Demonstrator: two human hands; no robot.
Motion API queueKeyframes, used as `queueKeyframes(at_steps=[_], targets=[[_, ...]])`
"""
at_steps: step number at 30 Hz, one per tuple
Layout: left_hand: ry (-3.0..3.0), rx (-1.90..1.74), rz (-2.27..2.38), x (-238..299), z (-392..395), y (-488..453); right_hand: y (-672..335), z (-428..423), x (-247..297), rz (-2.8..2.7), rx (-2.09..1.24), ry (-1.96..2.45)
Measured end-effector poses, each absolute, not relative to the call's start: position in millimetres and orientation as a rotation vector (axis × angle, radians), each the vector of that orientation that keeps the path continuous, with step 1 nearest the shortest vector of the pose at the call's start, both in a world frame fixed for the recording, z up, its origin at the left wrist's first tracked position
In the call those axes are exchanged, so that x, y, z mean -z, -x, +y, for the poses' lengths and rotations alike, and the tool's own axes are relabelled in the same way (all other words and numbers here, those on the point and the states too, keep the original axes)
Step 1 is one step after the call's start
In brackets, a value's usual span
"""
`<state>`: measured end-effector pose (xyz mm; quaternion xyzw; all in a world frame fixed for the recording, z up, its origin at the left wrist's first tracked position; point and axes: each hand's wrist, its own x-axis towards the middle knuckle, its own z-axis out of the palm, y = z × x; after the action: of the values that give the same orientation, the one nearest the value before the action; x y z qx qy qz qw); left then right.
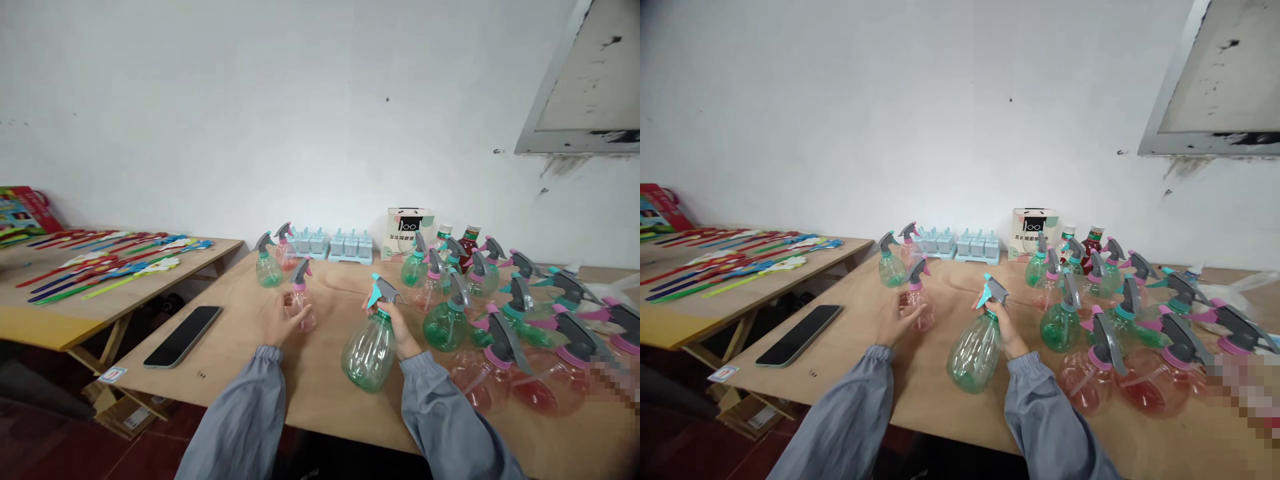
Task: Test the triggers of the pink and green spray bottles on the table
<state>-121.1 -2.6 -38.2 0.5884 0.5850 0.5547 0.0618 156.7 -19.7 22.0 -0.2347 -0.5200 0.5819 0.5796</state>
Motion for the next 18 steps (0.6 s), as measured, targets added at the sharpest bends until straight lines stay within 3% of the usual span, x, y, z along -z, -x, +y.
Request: queueKeyframes(at_steps=[18], targets=[[-1.908,-1.623,1.894,48.7,-0.8,135.2,-155.4,-18.3,-16.1,-1.133,-1.529,0.439]])
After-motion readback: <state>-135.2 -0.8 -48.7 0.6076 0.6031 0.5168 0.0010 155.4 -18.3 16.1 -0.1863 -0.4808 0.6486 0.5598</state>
